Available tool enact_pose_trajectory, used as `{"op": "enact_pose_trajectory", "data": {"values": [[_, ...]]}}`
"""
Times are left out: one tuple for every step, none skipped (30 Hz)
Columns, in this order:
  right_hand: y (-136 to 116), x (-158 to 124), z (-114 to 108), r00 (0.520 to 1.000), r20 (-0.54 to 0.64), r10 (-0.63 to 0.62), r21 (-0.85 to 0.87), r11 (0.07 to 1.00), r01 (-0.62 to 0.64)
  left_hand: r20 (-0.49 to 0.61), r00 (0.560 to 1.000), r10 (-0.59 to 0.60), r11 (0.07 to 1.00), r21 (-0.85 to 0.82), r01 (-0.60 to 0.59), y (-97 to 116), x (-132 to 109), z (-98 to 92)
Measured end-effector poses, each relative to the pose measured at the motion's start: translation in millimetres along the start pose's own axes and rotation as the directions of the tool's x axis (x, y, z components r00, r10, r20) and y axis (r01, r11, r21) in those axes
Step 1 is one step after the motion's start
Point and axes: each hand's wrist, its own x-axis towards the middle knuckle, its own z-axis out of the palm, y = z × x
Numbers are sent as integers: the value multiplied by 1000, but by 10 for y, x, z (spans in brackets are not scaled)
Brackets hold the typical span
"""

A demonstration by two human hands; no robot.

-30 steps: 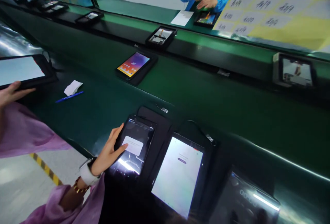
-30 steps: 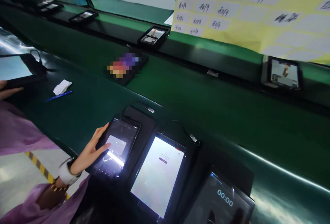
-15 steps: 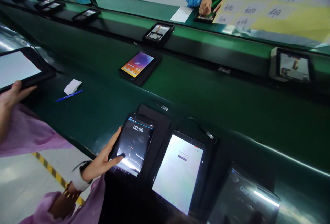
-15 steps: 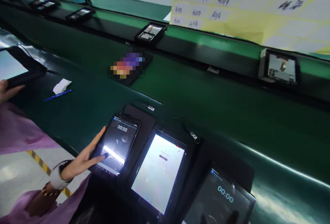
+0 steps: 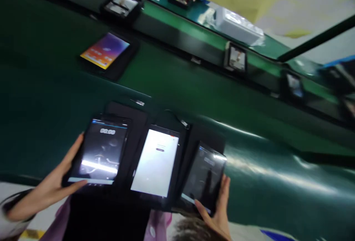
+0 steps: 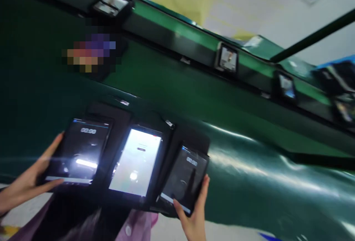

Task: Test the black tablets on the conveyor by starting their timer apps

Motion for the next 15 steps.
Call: {"op": "enact_pose_trajectory", "data": {"values": [[-30, -2, -17, 1000, 11, 9, -6, 1000, -9, -16, 999, -32, 999, 4, 32, -47, 19, 18], [-55, -2, -29, 1000, 16, 17, -11, 1000, -17, -25, 998, -53, 999, 4, 54, -87, 38, 34], [-73, -2, -37, 1000, 14, 24, -18, 1000, -24, -29, 998, -62, 998, 10, 63, -115, 52, 46], [-86, -3, -43, 999, 15, 31, -19, 999, -31, -27, 997, -66, 998, 18, 67, -131, 61, 54], [-93, -3, -47, 999, 19, 35, -15, 999, -35, -26, 997, -70, 997, 22, 71, -136, 64, 58], [-95, -4, -51, 999, 28, 38, -6, 999, -38, -25, 997, -76, 997, 22, 76, -132, 64, 60], [-92, -4, -56, 998, 38, 41, 5, 999, -41, -25, 996, -83, 996, 19, 83, -122, 60, 61], [-85, -5, -61, 998, 49, 42, 18, 999, -43, -27, 995, -91, 996, 17, 91, -110, 55, 62], [-76, -6, -66, 997, 59, 44, 30, 998, -46, -31, 995, -97, 995, 17, 97, -98, 49, 64], [-67, -9, -73, 997, 67, 48, 42, 998, -51, -33, 994, -101, 995, 20, 101, -87, 44, 66], [-58, -12, -81, 996, 72, 53, 52, 997, -57, -34, 994, -103, 994, 25, 104, -81, 40, 69], [-50, -16, -90, 996, 74, 57, 63, 996, -61, -30, 993, -112, 993, 27, 112, -78, 36, 71], [-42, -21, -99, 995, 77, 58, 76, 995, -64, -28, 992, -122, 992, 26, 123, -80, 33, 72], [-35, -27, -109, 995, 80, 56, 95, 993, -64, -30, 992, -125, 992, 16, 126, -85, 30, 73], [-27, -32, -119, 995, 82, 52, 117, 991, -62, -28, 993, -119, 993, -29, 118, -92, 28, 72]]}}
